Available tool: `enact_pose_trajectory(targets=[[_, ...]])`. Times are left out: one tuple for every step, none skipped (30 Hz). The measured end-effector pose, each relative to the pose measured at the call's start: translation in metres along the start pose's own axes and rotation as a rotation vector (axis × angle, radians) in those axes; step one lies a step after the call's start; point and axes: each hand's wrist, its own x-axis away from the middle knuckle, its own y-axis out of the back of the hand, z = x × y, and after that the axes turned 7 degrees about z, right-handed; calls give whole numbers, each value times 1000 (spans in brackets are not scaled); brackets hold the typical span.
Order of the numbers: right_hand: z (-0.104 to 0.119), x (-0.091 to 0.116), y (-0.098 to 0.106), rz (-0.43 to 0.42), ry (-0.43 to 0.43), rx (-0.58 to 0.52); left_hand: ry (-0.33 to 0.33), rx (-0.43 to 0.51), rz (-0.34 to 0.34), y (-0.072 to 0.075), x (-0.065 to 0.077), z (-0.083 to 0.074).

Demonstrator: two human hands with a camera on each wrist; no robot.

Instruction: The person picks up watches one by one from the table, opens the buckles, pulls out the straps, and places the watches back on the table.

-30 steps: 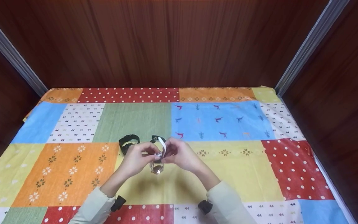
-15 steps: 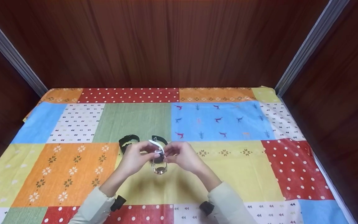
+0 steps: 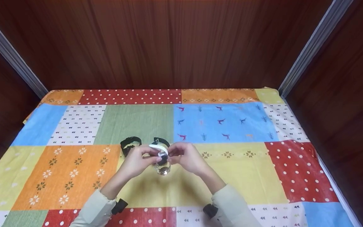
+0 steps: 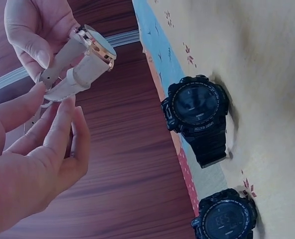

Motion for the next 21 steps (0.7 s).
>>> enact_pose_trajectory(targets=[[0,0,0,1,-2,3,1,3,1,0,0,0],[0,0,0,1,-2,7,6,10,4,0,0,1],[0,0,0,0,-2,10,11,21,8,0,0,2],[0,0,0,-1,-2,12,16,32,11,-1,0,3],[0,0,0,-2,-4,11,23,41,14,-1,0,4],[0,0,0,-5,-6,13,24,52,14,-1,0,4],[1,0,-1,-8,-9,17,25,59,13,-1,0,5],[1,0,-1,-9,-11,17,29,66,12,-1,0,6],[1,0,-1,-10,-15,17,32,80,11,-1,1,6],[1,-1,-1,-12,-19,19,35,85,8,-1,1,6],[1,-1,-1,-13,-22,20,37,94,5,0,1,7],[1,-1,-1,-14,-25,26,38,104,3,0,1,6],[0,-1,0,-15,-26,30,41,117,1,0,1,7],[0,-1,0,-17,-28,35,45,138,-1,0,0,7],[0,-1,0,-18,-31,36,44,167,-5,1,0,7],[-1,-1,1,-19,-32,31,44,202,-9,2,0,7],[-1,0,1,-20,-34,21,48,243,-13,3,0,7],[-1,0,2,-23,-35,7,52,286,-18,4,0,7],[-2,0,2,-26,-37,-20,58,330,-23,4,0,7],[-2,1,3,-29,-38,-57,66,367,-29,5,-1,7],[-3,1,4,-29,-38,-98,74,399,-35,6,-1,7]])
